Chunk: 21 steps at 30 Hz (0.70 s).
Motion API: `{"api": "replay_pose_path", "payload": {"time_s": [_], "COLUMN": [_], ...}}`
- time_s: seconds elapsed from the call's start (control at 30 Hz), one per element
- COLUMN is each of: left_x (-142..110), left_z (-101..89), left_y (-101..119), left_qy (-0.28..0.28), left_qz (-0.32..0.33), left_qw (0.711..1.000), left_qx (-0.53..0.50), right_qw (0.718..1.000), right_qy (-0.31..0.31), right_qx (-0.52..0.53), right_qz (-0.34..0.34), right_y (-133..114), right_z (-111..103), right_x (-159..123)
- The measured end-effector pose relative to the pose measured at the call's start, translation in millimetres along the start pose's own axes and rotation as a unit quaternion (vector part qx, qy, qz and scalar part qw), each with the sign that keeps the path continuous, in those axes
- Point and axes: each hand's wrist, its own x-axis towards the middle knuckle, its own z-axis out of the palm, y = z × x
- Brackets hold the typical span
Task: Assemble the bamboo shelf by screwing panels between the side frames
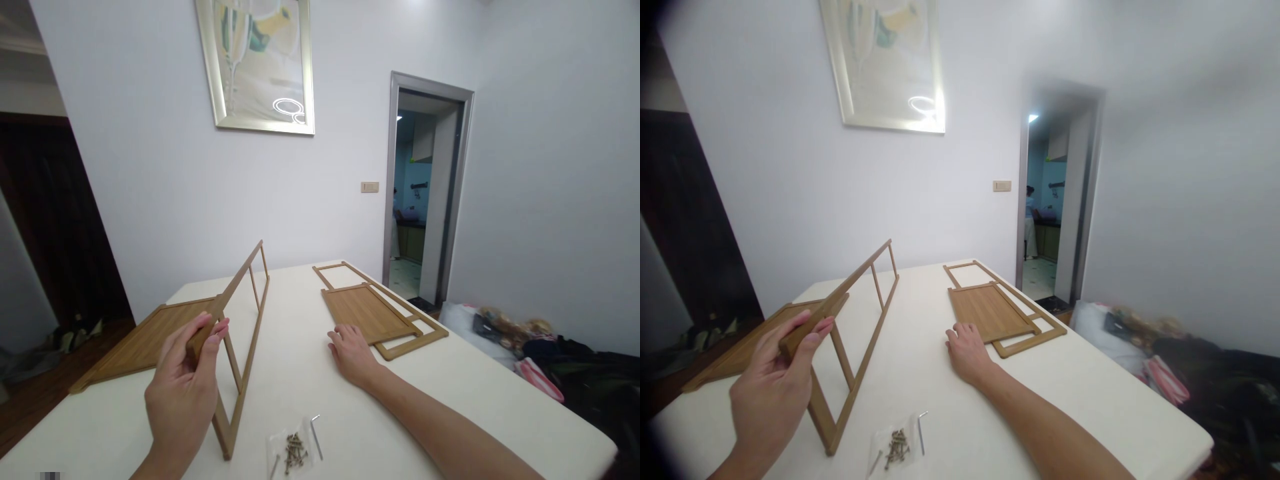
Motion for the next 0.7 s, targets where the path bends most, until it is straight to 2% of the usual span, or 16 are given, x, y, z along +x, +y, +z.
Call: {"api": "replay_pose_path", "payload": {"time_s": [0.1,0.17,0.3,0.5,0.7], "left_x": [-2,-2,-5,-22,-46], "left_z": [1.1,1.7,2.9,0.3,-9.2], "left_y": [-1,-2,-13,-54,-87], "left_qy": [0.000,-0.013,-0.055,-0.132,-0.203], "left_qz": [0.097,0.099,0.029,-0.107,-0.143], "left_qw": [0.994,0.994,0.998,0.985,0.968], "left_qx": [0.046,0.045,0.029,0.013,0.019], "right_qw": [1.000,1.000,1.000,1.000,1.000], "right_qy": [-0.003,-0.003,-0.004,-0.005,-0.014], "right_qx": [0.000,0.001,0.004,0.003,-0.001], "right_qz": [0.001,0.002,0.002,0.000,-0.007], "right_y": [0,1,0,0,0], "right_z": [1,1,2,3,3], "right_x": [0,0,1,1,2]}}
